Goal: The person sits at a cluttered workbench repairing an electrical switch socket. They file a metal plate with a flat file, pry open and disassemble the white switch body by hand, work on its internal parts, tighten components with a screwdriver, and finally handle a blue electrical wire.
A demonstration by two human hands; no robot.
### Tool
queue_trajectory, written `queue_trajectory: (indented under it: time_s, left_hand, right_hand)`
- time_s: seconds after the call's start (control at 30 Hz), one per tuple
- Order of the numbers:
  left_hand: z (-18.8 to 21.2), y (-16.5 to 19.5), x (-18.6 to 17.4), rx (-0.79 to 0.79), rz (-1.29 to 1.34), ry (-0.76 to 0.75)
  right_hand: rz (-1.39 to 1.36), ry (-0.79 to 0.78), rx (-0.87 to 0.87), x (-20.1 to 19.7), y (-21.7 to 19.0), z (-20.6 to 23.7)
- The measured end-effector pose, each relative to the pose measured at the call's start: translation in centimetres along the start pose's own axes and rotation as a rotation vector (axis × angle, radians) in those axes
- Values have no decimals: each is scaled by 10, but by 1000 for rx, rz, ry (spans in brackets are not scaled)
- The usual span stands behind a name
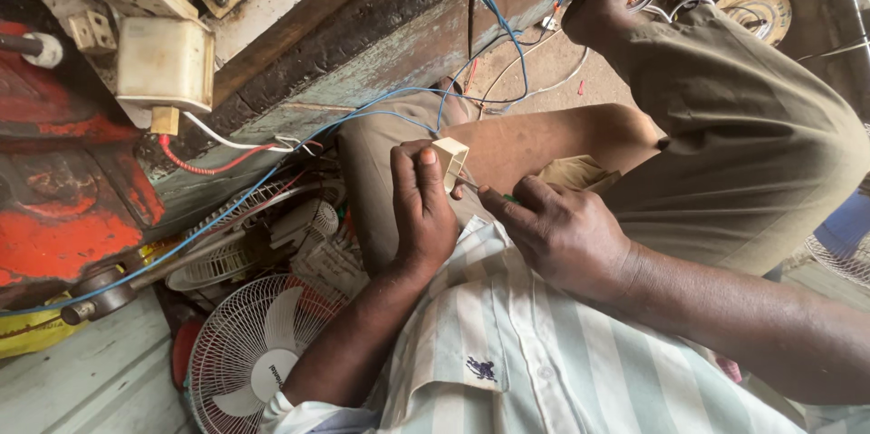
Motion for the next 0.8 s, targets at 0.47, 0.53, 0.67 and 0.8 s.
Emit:
queue_trajectory:
  time_s: [0.47,0.53,0.67,0.8]
  left_hand:
    - [-4,-3,3,19,-4,-38]
    - [-4,-3,3,31,-9,-47]
    - [-7,10,1,58,72,-76]
    - [-18,41,-1,136,102,-96]
  right_hand:
    - [-558,139,389,6,14,2]
    - [-649,148,448,10,15,1]
    - [-825,15,624,13,18,2]
    - [-673,-43,346,-27,24,-2]
Point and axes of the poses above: each hand's wrist, its own z-axis away from the middle knuckle, its own x-axis out of the palm, y = z × x, the point moved 5 cm from there along -z, towards the middle knuckle, and after that the axes turned 1 degree about -x, right-handed, at the moved point
